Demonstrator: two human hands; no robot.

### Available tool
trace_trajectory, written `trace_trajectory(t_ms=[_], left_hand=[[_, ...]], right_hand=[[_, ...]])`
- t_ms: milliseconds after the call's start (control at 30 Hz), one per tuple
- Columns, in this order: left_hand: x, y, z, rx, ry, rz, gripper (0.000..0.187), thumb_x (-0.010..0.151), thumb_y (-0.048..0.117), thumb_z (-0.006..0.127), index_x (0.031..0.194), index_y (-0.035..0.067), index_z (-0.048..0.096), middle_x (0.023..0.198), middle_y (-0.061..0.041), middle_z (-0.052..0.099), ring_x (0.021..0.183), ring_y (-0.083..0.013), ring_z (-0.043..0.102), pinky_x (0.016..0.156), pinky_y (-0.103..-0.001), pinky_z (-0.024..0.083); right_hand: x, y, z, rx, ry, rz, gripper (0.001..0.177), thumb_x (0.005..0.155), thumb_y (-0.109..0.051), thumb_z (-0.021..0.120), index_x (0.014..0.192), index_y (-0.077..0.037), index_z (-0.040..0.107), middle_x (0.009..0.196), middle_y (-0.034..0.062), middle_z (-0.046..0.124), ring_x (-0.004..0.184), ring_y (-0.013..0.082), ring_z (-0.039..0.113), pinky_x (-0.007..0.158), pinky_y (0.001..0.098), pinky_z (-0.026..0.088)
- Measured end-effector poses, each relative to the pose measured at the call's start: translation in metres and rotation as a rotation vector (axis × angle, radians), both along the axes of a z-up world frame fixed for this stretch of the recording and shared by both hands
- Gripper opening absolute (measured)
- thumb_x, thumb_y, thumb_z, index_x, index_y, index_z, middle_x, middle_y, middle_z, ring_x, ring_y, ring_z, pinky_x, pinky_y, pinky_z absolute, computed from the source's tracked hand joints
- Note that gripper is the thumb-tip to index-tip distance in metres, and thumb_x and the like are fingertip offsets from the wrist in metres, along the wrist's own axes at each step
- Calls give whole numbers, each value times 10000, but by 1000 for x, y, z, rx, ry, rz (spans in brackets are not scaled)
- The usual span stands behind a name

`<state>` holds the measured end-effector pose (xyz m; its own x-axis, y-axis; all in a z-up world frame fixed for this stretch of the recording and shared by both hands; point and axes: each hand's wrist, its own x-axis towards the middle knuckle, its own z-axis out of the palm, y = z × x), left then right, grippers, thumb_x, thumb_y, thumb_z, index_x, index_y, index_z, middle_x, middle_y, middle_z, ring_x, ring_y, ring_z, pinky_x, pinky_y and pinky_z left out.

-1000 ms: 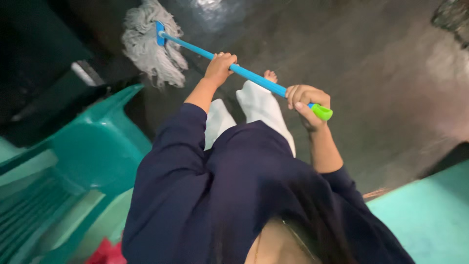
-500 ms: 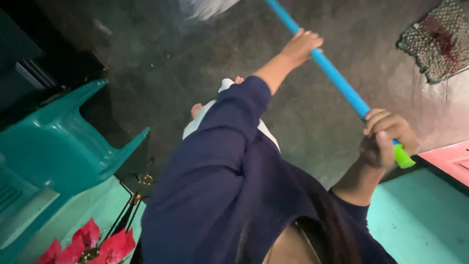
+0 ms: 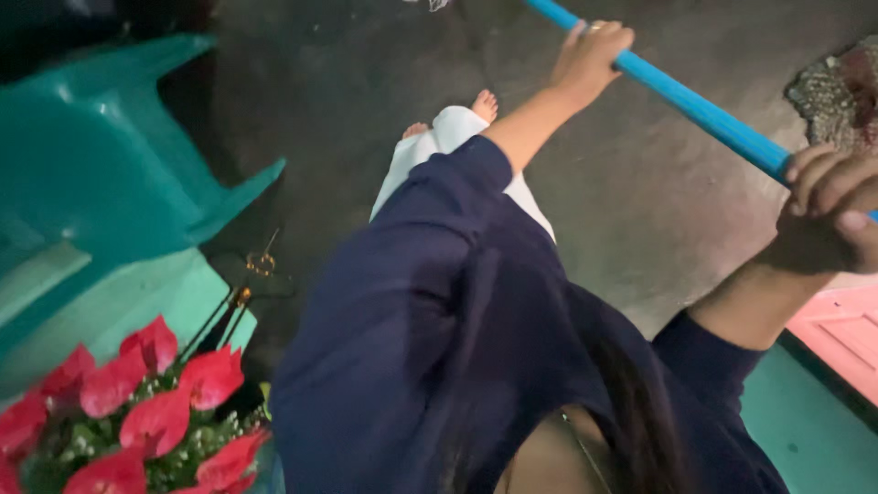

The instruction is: The person mops a tiled floor using a string mop with a blue handle. They move the mop back and forth across the floor, covering areas near a green plastic chair, a floral mat, and a red door.

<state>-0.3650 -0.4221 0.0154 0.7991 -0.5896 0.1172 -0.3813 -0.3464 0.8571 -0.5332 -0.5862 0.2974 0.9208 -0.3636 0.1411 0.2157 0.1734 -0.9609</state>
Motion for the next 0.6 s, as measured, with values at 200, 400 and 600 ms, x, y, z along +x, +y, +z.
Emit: trace_trajectory(t_ms=[200, 400, 600], left_hand=[[-23, 201, -18, 175, -3, 230, 284, 666, 157, 810, 877, 136, 621, 920, -66, 653, 988, -339, 624, 827, -517, 438], [-62, 387, -75, 329, 60, 422, 241, 816, 191, 813, 742, 61, 624, 827, -154, 649, 848, -411, 615, 747, -530, 444], [-93, 423, -114, 468, 41, 447, 182, 780, 210, 812, 752, 112, 662, 833, -112, 654, 881, -373, 623, 777, -522, 449]], right_hand=[[72, 130, -24, 129, -55, 308, 279, 751, -152, 646, 607, -72, 420, 593, 61, 445, 452, 144, 419, 540, 348, 412], [92, 266, -79, 220, 194, 585, 314, 824, -175, 722, 676, -27, 488, 723, 99, 522, 665, 236, 537, 787, 405, 479], [70, 289, -98, 230, 206, 623, 305, 839, -141, 708, 680, -17, 479, 739, 118, 528, 736, 241, 549, 841, 406, 460]])
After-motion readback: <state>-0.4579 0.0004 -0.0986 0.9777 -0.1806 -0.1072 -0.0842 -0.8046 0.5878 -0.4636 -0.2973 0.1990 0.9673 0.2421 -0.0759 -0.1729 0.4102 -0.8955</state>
